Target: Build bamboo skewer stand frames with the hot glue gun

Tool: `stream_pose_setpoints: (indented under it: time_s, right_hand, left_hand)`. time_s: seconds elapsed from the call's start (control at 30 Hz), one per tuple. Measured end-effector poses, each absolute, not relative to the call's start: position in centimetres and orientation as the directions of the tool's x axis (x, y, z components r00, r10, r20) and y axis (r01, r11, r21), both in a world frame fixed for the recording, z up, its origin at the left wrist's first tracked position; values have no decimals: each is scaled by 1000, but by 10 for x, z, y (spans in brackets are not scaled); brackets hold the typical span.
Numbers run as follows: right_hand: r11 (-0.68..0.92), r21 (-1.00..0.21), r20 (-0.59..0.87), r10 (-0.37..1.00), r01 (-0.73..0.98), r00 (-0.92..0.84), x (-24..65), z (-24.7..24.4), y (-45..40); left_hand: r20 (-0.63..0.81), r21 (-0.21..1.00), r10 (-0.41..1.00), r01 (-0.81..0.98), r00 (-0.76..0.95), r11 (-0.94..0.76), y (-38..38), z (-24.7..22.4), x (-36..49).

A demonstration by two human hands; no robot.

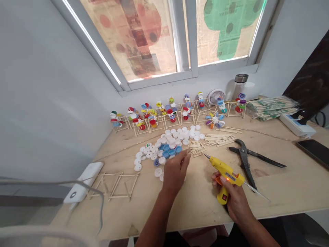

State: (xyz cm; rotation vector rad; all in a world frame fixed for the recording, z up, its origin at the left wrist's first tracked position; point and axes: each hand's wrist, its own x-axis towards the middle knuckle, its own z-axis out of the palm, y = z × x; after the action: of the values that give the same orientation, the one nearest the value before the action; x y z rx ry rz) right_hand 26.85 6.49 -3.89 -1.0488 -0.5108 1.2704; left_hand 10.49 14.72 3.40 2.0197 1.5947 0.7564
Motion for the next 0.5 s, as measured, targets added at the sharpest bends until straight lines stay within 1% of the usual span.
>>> stream_pose_setpoints:
  time_s: [0.07,0.17,0.23,0.4,0.5]
  right_hand:
    - [-46,-861,-218,933,-507,286,268,-39,65]
    - [-31,-885,-186,938,-465,291,268,-39,65]
    - [-26,-894,-172,942,-448,290,269,-40,64]
    - [-38,-904,-169,946,-425,276,270,-40,65]
    - [-57,-905,-188,942,-421,277,271,-38,64]
  left_hand:
    - [111,799,980,572,164,-187,123,24,102]
    - [-13,896,983,438,181,-68,90,7,94]
    - [-87,914,982,405,168,12,72,-4,84]
    - [-48,889,999,457,17,35,45,-23,56]
    - [-53,859,998,507,-44,68,35,-27,39]
